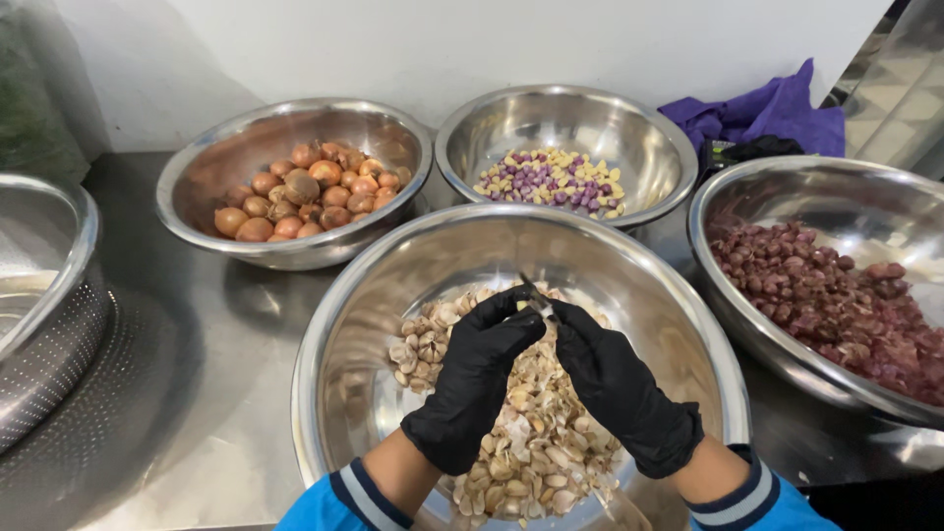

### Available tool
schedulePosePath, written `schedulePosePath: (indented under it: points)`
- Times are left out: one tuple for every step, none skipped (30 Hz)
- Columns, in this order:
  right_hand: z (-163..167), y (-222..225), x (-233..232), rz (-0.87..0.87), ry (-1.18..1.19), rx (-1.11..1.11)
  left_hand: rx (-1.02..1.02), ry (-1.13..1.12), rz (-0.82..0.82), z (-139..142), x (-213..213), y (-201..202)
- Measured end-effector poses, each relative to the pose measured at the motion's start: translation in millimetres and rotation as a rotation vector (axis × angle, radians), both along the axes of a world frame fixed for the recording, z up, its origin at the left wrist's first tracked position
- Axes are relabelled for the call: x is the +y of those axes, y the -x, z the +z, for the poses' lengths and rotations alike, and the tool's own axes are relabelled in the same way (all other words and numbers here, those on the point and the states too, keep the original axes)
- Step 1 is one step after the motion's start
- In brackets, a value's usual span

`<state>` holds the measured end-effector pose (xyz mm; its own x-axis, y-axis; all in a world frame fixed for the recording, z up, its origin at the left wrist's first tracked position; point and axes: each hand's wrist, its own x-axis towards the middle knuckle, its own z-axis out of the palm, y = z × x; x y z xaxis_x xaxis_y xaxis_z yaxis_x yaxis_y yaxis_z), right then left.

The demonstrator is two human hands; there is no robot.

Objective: The person peels garlic cloves one by one using a small knife, removing the outer skin and placing the peeled cloves into a stainless steel bowl. The person also handles garlic skins and occasionally adjusts the pile of cloves in the bowl.

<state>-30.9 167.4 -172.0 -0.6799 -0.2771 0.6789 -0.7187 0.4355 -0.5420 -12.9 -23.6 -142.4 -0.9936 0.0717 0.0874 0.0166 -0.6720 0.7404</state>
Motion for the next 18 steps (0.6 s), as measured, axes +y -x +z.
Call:
schedulePosePath:
  points:
    - [0,0,-1,0.011,0.009,-0.081,-0.001,-0.008,-0.007,-2,0,1]
    - [0,1,-1,0.022,0.017,-0.161,-0.001,-0.016,-0.013,-2,-1,1]
    - [0,3,-1,0.033,0.027,-0.238,0.003,-0.023,-0.019,-2,-1,2]
    - [-2,6,-1,0.044,0.145,-0.332,-0.011,-0.036,-0.026,0,-2,2]
    - [-3,10,-1,0.055,0.263,-0.425,-0.023,-0.048,-0.033,2,-3,1]
    - [-4,13,0,0.065,0.381,-0.518,-0.035,-0.061,-0.04,6,-3,1]
    - [-4,16,1,0.123,0.475,-0.547,-0.046,-0.057,-0.034,9,-4,1]
    - [-2,19,3,0.181,0.57,-0.573,-0.054,-0.051,-0.029,13,-5,2]
    - [0,21,5,0.24,0.666,-0.599,-0.063,-0.045,-0.024,15,-6,2]
    - [6,23,8,0.104,0.347,-0.22,-0.053,-0.02,-0.012,17,-8,2]
    - [13,23,10,-0.03,0.022,0.149,-0.05,0.005,0.001,18,-11,3]
    - [16,21,12,-0.16,-0.31,0.503,-0.058,0.029,0.013,18,-13,3]
    - [19,16,14,-0.102,-0.227,0.206,0.011,0.068,0.057,18,-16,2]
    - [23,11,20,-0.049,-0.141,-0.094,0.078,0.107,0.098,18,-20,1]
    - [26,4,24,0.004,-0.051,-0.393,0.143,0.146,0.138,20,-22,-3]
    - [29,-6,29,0.046,-0.071,-0.413,0.22,0.168,0.196,18,-25,-9]
    - [34,-13,35,0.09,-0.085,-0.422,0.308,0.195,0.255,22,-27,-17]
    - [37,-21,41,0.137,-0.098,-0.432,0.396,0.223,0.313,28,-26,-27]
